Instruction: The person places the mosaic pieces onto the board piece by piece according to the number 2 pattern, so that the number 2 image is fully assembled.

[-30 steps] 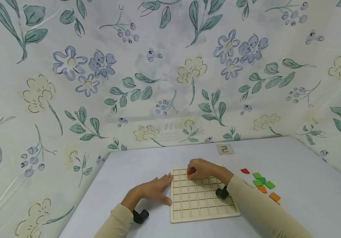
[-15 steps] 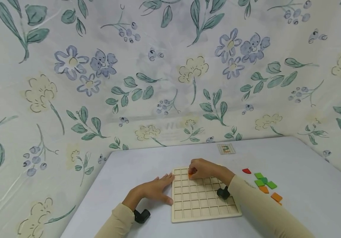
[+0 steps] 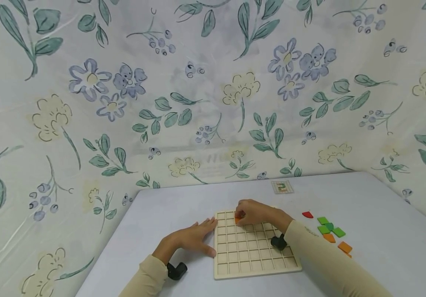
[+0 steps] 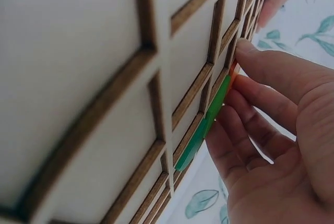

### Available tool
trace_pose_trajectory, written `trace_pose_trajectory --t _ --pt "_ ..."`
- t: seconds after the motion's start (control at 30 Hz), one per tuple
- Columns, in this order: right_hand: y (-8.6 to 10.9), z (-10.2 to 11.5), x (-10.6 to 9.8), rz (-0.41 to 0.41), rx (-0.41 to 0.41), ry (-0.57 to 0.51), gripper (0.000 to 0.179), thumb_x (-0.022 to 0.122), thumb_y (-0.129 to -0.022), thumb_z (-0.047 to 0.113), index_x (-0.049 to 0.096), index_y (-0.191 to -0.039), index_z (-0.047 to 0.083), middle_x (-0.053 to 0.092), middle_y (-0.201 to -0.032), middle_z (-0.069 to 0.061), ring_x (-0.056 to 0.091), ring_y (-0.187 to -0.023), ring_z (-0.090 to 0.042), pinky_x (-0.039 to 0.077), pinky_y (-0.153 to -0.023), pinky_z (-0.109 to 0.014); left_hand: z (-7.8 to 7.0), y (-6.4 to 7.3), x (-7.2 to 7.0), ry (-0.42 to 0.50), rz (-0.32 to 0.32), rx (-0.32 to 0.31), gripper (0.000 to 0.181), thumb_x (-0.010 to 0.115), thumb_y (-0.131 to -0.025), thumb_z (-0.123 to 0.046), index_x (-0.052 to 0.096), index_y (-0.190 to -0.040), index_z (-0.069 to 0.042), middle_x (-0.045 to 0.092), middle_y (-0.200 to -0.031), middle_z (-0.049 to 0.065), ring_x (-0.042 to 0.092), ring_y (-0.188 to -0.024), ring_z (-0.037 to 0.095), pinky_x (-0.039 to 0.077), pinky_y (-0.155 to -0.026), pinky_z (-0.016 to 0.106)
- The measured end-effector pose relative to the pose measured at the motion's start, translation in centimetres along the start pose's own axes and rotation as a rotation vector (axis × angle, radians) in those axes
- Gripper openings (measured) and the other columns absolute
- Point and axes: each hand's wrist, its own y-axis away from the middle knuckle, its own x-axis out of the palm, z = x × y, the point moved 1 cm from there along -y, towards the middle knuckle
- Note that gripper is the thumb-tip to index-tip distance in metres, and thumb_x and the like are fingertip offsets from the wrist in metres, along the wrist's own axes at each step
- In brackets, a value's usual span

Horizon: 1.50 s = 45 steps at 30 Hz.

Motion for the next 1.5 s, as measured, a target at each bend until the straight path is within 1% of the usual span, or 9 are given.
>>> trace_pose_trajectory --t 0.2,0.37,0.5,0.67,0.77,0.93,1.07,1.27,1.5 --pt "0.0 -0.2 -0.1 0.001 -0.013 -0.01 0.017 0.076 -0.089 0.019 0.075 -0.102 0.007 0.063 -0.095 0.001 0.056 -0.085 -0.008 0.053 -0.078 -0.025 -0.1 0.0 0.0 0.002 0.0 -0.001 0.107 0.078 -0.081 -0.049 0.021 -0.159 -0.002 0.013 -0.168 0.013 0.01 -0.157 0.032 0.009 -0.127 0.055" --pt "0.4 -0.6 -0.6 -0.022 -0.016 -0.042 0.019 0.069 -0.095 0.02 0.074 -0.108 0.007 0.065 -0.097 0.0 0.055 -0.084 -0.007 0.052 -0.075 -0.024 -0.1 0.1 -0.1 0.011 0.004 0.008 0.106 0.078 -0.082 -0.048 0.021 -0.158 -0.002 0.013 -0.168 0.015 0.01 -0.157 0.033 0.009 -0.127 0.056" --pt "1.0 -0.9 -1.6 -0.053 -0.043 -0.048 0.019 0.068 -0.096 0.019 0.074 -0.108 0.006 0.066 -0.096 0.0 0.056 -0.082 -0.006 0.052 -0.074 -0.022 -0.1 0.1 -0.2 0.001 0.0 0.006 0.106 0.078 -0.082 -0.048 0.021 -0.158 -0.001 0.013 -0.168 0.015 0.01 -0.157 0.033 0.009 -0.127 0.056" --pt "2.6 -1.3 -2.9 -0.101 -0.056 -0.075 0.018 0.069 -0.095 0.017 0.073 -0.107 0.005 0.067 -0.098 -0.002 0.059 -0.084 -0.005 0.054 -0.075 -0.022 -0.2 -0.1 -0.2 -0.004 -0.007 0.008 0.107 0.078 -0.081 -0.048 0.021 -0.158 -0.001 0.013 -0.168 0.016 0.011 -0.156 0.034 0.009 -0.127 0.056" --pt "4.0 -1.5 -3.7 -0.126 -0.04 -0.08 0.019 0.069 -0.095 0.018 0.072 -0.108 0.004 0.067 -0.098 -0.002 0.06 -0.085 -0.006 0.054 -0.076 -0.022 -0.3 -0.1 -0.2 0.003 -0.006 0.009 0.107 0.079 -0.081 -0.048 0.021 -0.158 -0.001 0.013 -0.168 0.017 0.011 -0.156 0.034 0.009 -0.127 0.056" --pt "6.7 -1.8 -5.3 -0.156 0.042 -0.077 0.02 0.07 -0.094 0.018 0.071 -0.107 0.002 0.068 -0.097 -0.001 0.061 -0.085 -0.007 0.054 -0.074 -0.022 -0.4 -0.1 -0.2 0.02 0.003 0.004 0.108 0.079 -0.081 -0.048 0.02 -0.158 -0.001 0.011 -0.168 0.017 0.009 -0.156 0.034 0.008 -0.127 0.056" --pt "8.7 -2.3 -6.2 -0.17 0.097 -0.074 0.019 0.07 -0.094 0.019 0.072 -0.106 0.005 0.068 -0.095 0.003 0.061 -0.085 -0.007 0.055 -0.075 -0.021 -0.1 0.0 -0.3 0.028 0.005 0.005 0.109 0.078 -0.081 -0.049 0.02 -0.158 -0.001 0.012 -0.168 0.017 0.009 -0.156 0.035 0.008 -0.127 0.056" --pt "12.4 -3.6 -6.7 -0.196 0.115 -0.063 0.017 0.072 -0.092 0.018 0.072 -0.104 0.006 0.068 -0.094 0.005 0.061 -0.083 -0.005 0.056 -0.075 -0.021 -0.2 -0.2 -0.2 0.044 0.011 0.008 0.11 0.079 -0.08 -0.049 0.02 -0.158 -0.001 0.012 -0.168 0.017 0.009 -0.156 0.035 0.007 -0.126 0.057" --pt "17.0 -4.3 -7.9 -0.246 0.276 -0.126 0.02 0.072 -0.092 0.019 0.071 -0.106 0.005 0.069 -0.095 0.002 0.061 -0.084 -0.012 0.055 -0.071 -0.022 -0.1 -0.5 -0.3 0.036 0.008 0.009 0.111 0.079 -0.08 -0.049 0.018 -0.158 0.001 0.011 -0.168 0.018 0.008 -0.156 0.035 0.006 -0.126 0.058"
